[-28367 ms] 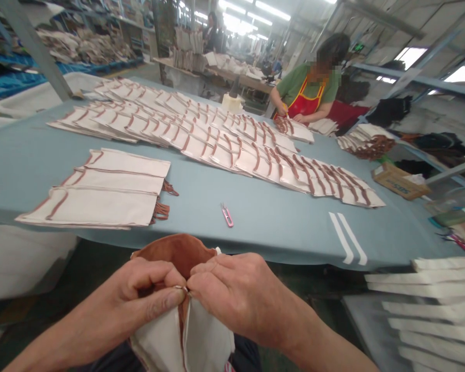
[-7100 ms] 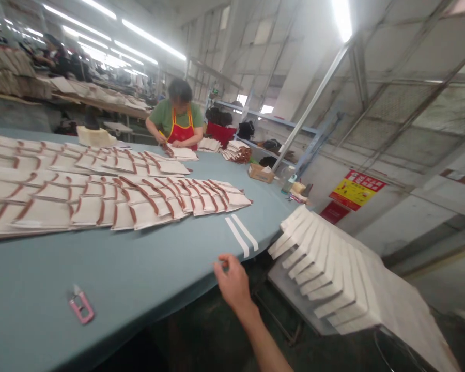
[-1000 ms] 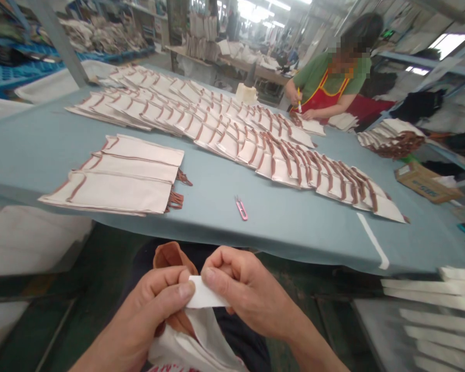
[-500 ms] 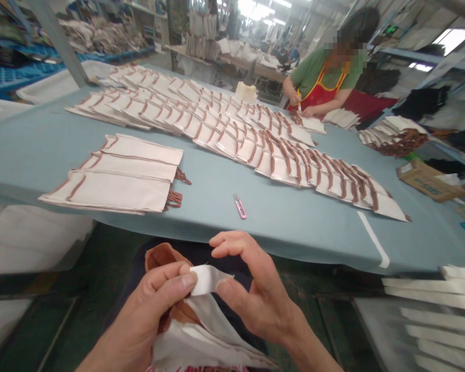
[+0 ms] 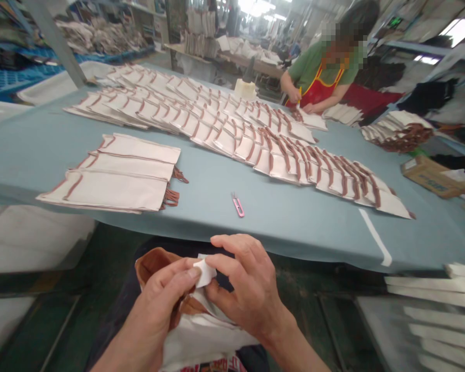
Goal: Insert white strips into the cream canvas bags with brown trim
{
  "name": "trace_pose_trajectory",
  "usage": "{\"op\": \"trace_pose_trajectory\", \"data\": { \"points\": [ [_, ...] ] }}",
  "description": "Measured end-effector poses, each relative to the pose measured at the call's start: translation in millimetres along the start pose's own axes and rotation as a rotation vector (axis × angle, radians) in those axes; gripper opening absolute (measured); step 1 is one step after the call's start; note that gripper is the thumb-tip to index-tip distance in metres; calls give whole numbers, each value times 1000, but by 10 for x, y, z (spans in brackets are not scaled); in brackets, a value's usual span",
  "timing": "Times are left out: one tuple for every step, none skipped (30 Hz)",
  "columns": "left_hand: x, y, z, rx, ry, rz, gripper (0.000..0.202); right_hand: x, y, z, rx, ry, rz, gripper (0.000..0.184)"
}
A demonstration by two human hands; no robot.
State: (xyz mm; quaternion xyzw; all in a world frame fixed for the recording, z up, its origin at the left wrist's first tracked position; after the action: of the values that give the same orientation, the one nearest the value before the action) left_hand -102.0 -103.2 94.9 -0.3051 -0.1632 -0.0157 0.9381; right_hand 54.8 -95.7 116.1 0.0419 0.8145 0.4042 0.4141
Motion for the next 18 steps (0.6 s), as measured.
{"op": "trace_pose_trajectory", "data": {
  "points": [
    [20,2,-11,-13,-22,10,36,0,-8,-2,-17,-18,13,27],
    [38,5,-25,-27,-42,16,36,-2,-17,-6,-28,-26,28,26],
    [54,10,-41,-39,-54,19,37,-4,-26,-11,-36,-28,40,26],
    [63,16,-59,-46,-55,19,38,-3,-36,-15,-39,-24,45,27],
    [65,23,-78,-49,-49,19,39,0,-46,-20,-37,-13,44,27],
    [58,31,-94,-40,-40,21,39,7,-55,-25,-35,1,38,27],
    [41,39,-106,-19,-27,27,39,16,-64,-32,-38,15,31,25],
    [16,48,-117,4,-11,34,40,22,-70,-39,-42,28,28,23],
    [-13,58,-130,20,4,34,42,23,-75,-43,-39,50,34,20],
    [-43,69,-146,26,14,26,45,19,-77,-36,-11,91,47,18],
    [-73,82,-164,23,18,13,50,9,-78,-14,56,152,58,16],
    [-104,97,-182,15,20,-1,56,-4,-83,25,169,238,66,15],
    [-134,112,-199,11,23,-12,60,-18,-97,76,320,344,70,14],
    [-164,128,-210,21,29,-20,64,-29,-124,125,489,463,65,13],
    [-193,144,-217,42,46,-22,68,-38,-161,158,650,581,47,14],
    [-219,158,-222,66,76,-22,73,-46,-201,170,785,687,14,19],
    [-240,169,-228,90,118,-25,78,-53,-238,161,886,778,-33,26],
    [-255,176,-232,117,163,-30,81,-55,-275,135,964,856,-97,33]
  ]
}}
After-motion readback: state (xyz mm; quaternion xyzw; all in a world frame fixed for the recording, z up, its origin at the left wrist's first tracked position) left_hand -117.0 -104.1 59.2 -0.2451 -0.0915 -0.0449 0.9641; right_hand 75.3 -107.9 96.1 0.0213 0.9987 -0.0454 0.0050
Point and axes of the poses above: each hand's wrist, its own y-axis towards the middle knuckle, its own x-axis out of the palm, z = x × y, the point moved 4 cm from there along y, towards the middle knuckle, and after that the axes turned 2 degrees about x, right-handed, at the moved point
